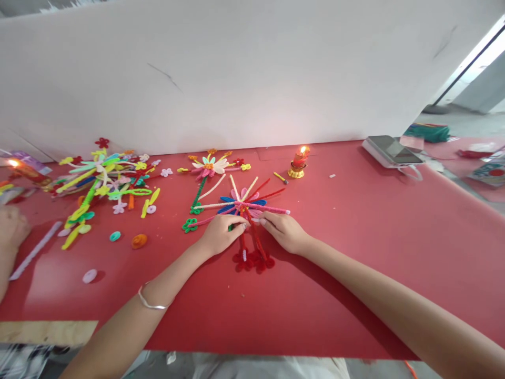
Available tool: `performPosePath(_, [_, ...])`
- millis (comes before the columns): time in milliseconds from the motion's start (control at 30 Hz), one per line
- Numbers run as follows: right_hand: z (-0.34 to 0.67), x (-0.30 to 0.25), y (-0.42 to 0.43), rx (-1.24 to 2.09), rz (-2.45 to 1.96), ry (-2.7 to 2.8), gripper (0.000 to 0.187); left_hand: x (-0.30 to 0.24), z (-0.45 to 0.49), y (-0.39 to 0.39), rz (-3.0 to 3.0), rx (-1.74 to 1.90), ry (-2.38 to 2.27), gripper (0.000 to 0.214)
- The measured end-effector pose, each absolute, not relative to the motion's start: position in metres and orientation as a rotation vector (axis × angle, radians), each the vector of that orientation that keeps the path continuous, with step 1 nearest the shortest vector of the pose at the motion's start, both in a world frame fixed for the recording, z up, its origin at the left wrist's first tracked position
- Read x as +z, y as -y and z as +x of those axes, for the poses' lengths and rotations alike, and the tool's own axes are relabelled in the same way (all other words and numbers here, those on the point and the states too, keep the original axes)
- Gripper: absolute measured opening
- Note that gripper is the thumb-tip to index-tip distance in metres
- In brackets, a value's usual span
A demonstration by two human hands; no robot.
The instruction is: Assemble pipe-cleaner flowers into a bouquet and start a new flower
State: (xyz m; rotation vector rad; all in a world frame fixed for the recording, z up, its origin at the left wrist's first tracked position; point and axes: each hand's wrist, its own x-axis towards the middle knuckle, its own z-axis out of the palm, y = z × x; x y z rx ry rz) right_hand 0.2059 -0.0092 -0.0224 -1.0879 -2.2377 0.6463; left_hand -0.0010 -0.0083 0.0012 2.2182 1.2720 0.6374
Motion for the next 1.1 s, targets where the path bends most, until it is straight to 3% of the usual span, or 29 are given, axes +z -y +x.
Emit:
performPosePath(700, [0.2056,-0.0213,0.0089,0.64,-1.079,2.296,0.031,-0.0008,-0.0008,0.0119,2.329,0.662,-1.288,0.031])
performPosePath(1000, [0.2061,-0.0254,0.008,0.606,-1.062,2.296,0.033,-0.0018,-0.0009,0.0122,2.342,0.669,-1.274,0.025])
performPosePath(1100, [0.2059,-0.0248,0.0084,0.609,-1.077,2.295,0.032,-0.002,-0.0015,0.012,2.321,0.706,-1.293,0.034])
